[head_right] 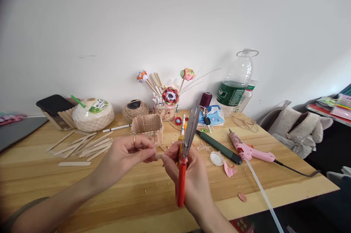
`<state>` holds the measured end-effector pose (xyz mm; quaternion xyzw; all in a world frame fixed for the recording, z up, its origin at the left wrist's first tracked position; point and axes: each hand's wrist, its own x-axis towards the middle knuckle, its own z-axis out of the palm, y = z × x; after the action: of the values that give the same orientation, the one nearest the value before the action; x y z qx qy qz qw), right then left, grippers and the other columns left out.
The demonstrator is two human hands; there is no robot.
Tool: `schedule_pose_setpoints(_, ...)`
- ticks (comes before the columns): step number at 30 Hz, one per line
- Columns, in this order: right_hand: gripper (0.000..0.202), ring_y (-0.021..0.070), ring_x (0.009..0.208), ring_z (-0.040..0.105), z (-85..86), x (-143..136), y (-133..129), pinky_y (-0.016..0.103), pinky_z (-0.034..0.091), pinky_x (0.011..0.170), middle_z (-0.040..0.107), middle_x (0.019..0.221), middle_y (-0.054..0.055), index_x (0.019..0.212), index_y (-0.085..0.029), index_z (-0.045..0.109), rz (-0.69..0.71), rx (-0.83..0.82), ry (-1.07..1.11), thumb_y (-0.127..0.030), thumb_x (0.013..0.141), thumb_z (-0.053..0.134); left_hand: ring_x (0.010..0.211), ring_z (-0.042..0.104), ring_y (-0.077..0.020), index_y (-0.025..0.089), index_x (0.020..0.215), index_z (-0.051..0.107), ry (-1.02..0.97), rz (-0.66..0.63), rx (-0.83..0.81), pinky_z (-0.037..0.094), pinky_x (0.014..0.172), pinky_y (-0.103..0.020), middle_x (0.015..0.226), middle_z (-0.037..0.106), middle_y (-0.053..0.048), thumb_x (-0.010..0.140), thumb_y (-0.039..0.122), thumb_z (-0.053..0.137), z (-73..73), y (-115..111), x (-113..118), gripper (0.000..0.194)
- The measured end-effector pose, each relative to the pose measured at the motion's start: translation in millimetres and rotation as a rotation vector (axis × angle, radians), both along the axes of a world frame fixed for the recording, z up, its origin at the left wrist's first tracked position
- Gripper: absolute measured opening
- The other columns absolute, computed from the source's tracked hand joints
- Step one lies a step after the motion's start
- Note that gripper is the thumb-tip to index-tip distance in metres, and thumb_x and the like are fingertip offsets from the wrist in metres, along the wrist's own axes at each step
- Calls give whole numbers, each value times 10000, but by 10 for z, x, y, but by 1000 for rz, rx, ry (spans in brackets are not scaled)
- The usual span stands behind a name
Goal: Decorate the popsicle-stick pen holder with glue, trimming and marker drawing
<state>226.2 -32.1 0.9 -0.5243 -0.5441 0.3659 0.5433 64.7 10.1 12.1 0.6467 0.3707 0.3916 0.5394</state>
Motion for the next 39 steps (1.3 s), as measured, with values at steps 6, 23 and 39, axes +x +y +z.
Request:
schedule_pose_setpoints(6, 205, 139, 590, 518, 51, 45, -5, 246, 459, 548, 562, 628, -21, 670, -205, 527, -31, -8, 57, -337, 696, 682, 498, 482, -137, 199, 547, 429, 368, 86, 179, 403, 566, -276, 455, 476, 37, 894, 386, 375, 5, 125, -64, 398)
schedule_pose_setpoints(23, 226, 161, 577, 556, 66, 14, -3, 265, 456, 518, 555, 607, -26, 687, -217, 516, 13, -71, -19, -350, 677, 698, 748, 682, -207, 159, 729, 710, 9, -39, -145, 522, 710, -309, 768, 748, -53, 686, 279, 719, 7, -39, 50, 128)
schedule_pose_setpoints(39, 403, 167, 578, 454, -48, 248, -136, 266, 372, 516, 482, 657, -7, 905, -217, 572, 328, -171, -411, -586, 742, 573, 693, 655, -138, 147, 674, 686, -310, 140, -320, 487, 687, -251, 663, 727, -10, 606, 203, 777, 131, 9, -30, 127)
